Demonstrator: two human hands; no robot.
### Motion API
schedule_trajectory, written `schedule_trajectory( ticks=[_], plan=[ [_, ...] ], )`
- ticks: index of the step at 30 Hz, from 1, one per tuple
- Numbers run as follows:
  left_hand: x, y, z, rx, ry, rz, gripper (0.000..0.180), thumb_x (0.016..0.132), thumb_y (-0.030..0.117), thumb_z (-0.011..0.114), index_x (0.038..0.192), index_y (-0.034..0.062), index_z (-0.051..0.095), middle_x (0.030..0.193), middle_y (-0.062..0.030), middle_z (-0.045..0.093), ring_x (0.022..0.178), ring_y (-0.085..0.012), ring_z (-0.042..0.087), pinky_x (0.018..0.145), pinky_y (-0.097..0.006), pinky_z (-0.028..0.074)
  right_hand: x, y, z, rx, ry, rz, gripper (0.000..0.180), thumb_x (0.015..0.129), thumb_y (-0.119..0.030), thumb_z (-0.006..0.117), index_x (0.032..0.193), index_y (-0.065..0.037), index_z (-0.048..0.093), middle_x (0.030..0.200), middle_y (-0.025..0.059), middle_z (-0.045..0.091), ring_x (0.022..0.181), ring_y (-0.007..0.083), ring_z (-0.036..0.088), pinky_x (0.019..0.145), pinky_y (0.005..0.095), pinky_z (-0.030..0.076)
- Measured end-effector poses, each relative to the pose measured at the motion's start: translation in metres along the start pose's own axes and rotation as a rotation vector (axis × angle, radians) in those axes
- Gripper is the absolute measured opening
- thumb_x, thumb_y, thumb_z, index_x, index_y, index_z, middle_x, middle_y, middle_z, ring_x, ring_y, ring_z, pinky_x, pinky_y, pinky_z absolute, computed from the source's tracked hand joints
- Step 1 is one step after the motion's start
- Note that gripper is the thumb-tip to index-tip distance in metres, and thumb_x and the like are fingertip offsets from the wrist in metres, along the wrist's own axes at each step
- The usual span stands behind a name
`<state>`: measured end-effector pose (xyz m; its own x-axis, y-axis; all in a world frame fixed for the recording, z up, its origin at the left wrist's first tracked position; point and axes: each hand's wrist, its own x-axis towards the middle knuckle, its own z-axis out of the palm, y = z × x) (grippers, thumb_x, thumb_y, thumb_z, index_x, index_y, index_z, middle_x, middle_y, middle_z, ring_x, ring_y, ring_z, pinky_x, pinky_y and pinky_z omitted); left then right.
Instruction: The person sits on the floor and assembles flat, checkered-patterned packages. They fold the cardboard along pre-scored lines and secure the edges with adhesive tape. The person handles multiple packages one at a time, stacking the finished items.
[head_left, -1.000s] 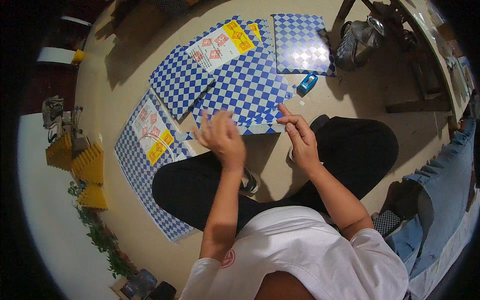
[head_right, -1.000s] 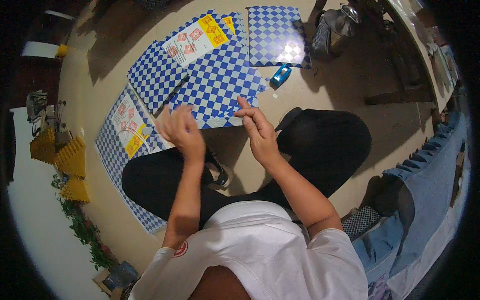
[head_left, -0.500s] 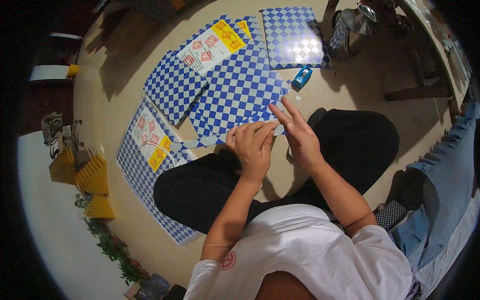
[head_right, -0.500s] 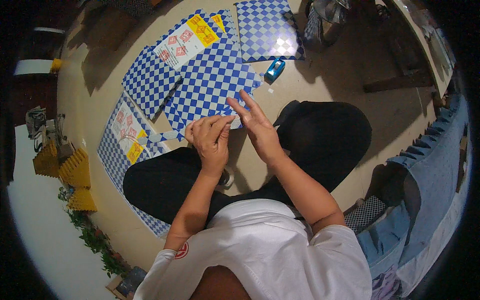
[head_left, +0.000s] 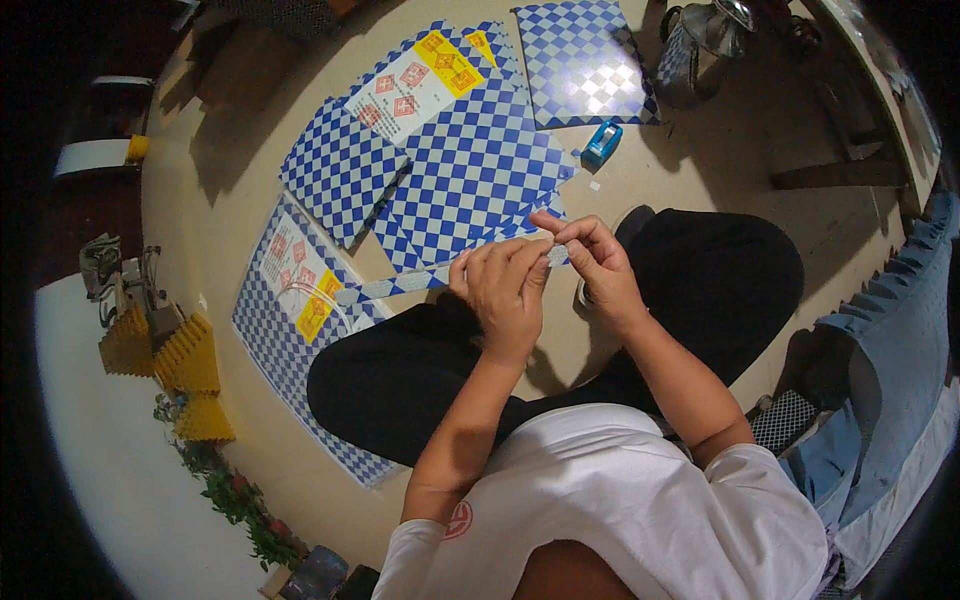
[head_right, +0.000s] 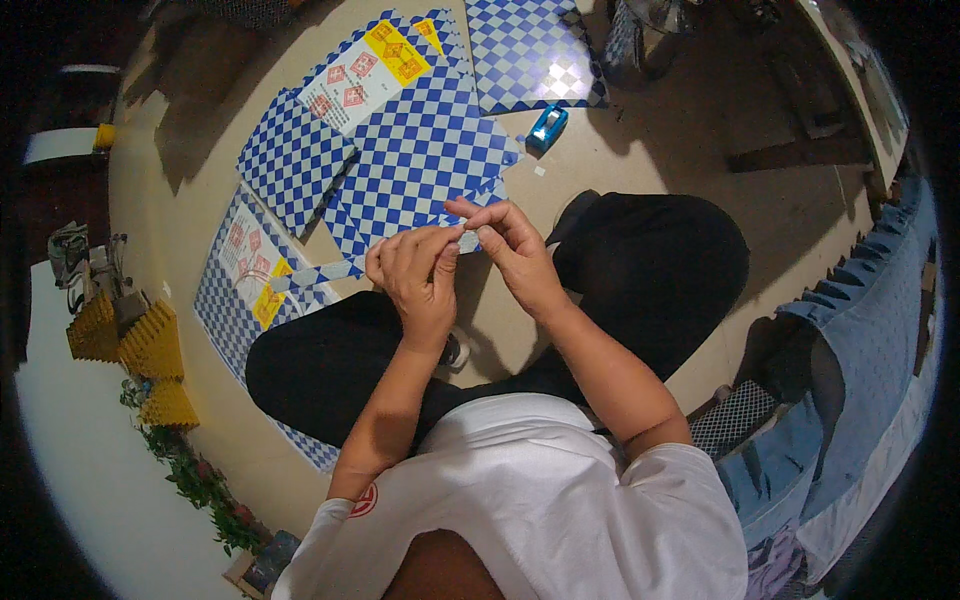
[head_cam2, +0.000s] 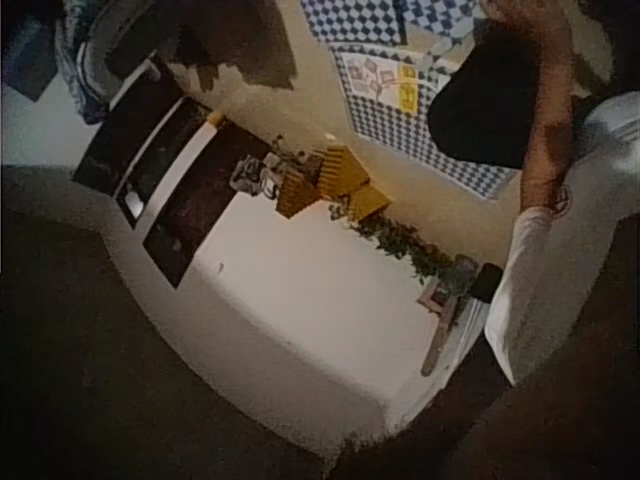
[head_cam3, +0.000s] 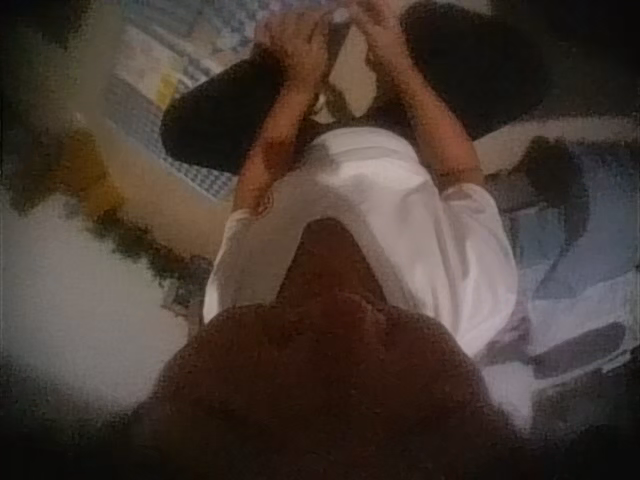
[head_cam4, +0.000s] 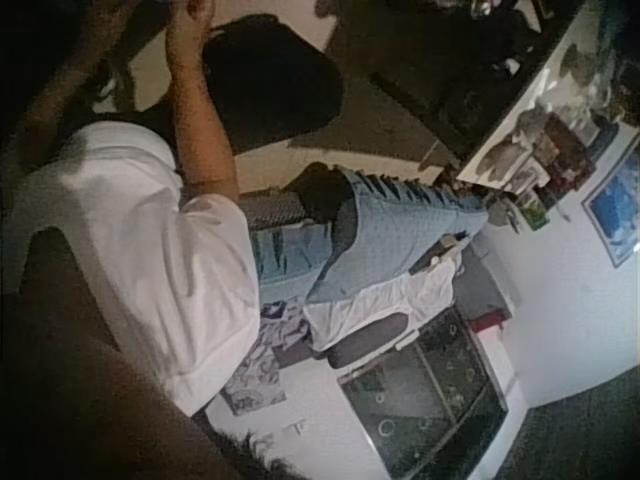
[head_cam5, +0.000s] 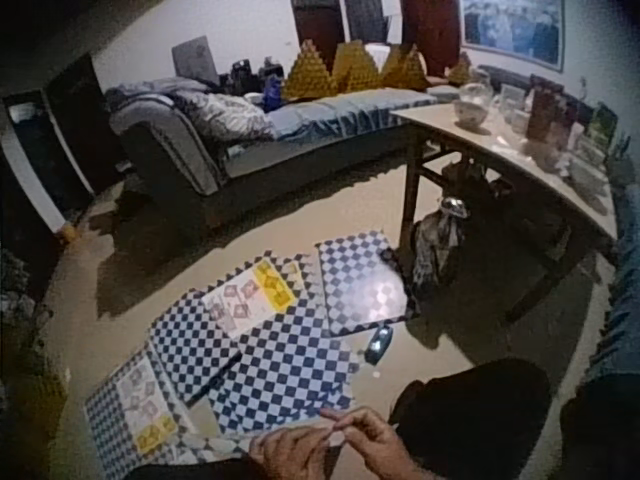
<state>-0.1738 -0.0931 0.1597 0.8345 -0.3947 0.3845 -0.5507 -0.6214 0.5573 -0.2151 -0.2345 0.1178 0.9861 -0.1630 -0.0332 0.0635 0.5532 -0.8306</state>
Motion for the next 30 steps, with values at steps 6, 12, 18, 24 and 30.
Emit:
schedule_trajectory(
  ticks=[6,12,18,24,30],
  plan=[
    [0.003,0.002,0.001,-0.006,0.012,-0.014,0.013,0.093,0.024,0.065,0.103,0.0188,0.072,0.101,0.0031,0.068,0.104,-0.0182,0.055,0.104,-0.043,0.025,0.001,0.002,0.005,-0.112,0.023,-0.066,0.012,0.104,-0.019,0.050,0.110,-0.008,0.053,0.135,0.0157,0.057,0.128,0.0232,0.051,0.112,0.0389,0.034],
    [0.008,0.001,0.001,-0.027,0.016,-0.008,0.011,0.093,0.022,0.065,0.102,0.0185,0.071,0.101,0.0037,0.069,0.103,-0.0181,0.056,0.103,-0.042,0.026,0.001,0.005,0.009,-0.162,0.044,-0.096,0.012,0.105,-0.019,0.049,0.110,-0.008,0.052,0.129,0.0128,0.057,0.125,0.0223,0.051,0.110,0.0376,0.035],
    [0.008,0.002,0.001,-0.026,0.024,-0.013,0.010,0.092,0.022,0.066,0.100,0.0176,0.070,0.100,0.0034,0.069,0.102,-0.0184,0.056,0.103,-0.042,0.027,0.002,0.000,0.003,-0.253,0.052,-0.114,0.012,0.103,-0.016,0.052,0.109,-0.007,0.057,0.131,0.0105,0.056,0.123,0.0195,0.052,0.106,0.0348,0.038],
    [0.011,0.001,0.005,-0.013,0.036,-0.004,0.010,0.091,0.023,0.067,0.099,0.0171,0.069,0.100,0.0026,0.068,0.102,-0.0197,0.057,0.103,-0.044,0.028,0.000,0.000,-0.003,-0.332,0.128,-0.134,0.011,0.100,-0.014,0.057,0.106,-0.006,0.063,0.121,0.0067,0.055,0.108,0.0139,0.054,0.093,0.0288,0.043],
    [0.005,-0.004,0.003,-0.040,-0.013,-0.056,0.009,0.089,0.018,0.068,0.097,0.0146,0.069,0.098,-0.0004,0.068,0.101,-0.0230,0.056,0.103,-0.046,0.028,-0.009,-0.006,-0.002,-0.114,0.255,0.163,0.010,0.097,-0.011,0.062,0.101,-0.003,0.064,0.087,0.0015,0.056,0.072,0.0087,0.054,0.062,0.0231,0.044]
  ],
)
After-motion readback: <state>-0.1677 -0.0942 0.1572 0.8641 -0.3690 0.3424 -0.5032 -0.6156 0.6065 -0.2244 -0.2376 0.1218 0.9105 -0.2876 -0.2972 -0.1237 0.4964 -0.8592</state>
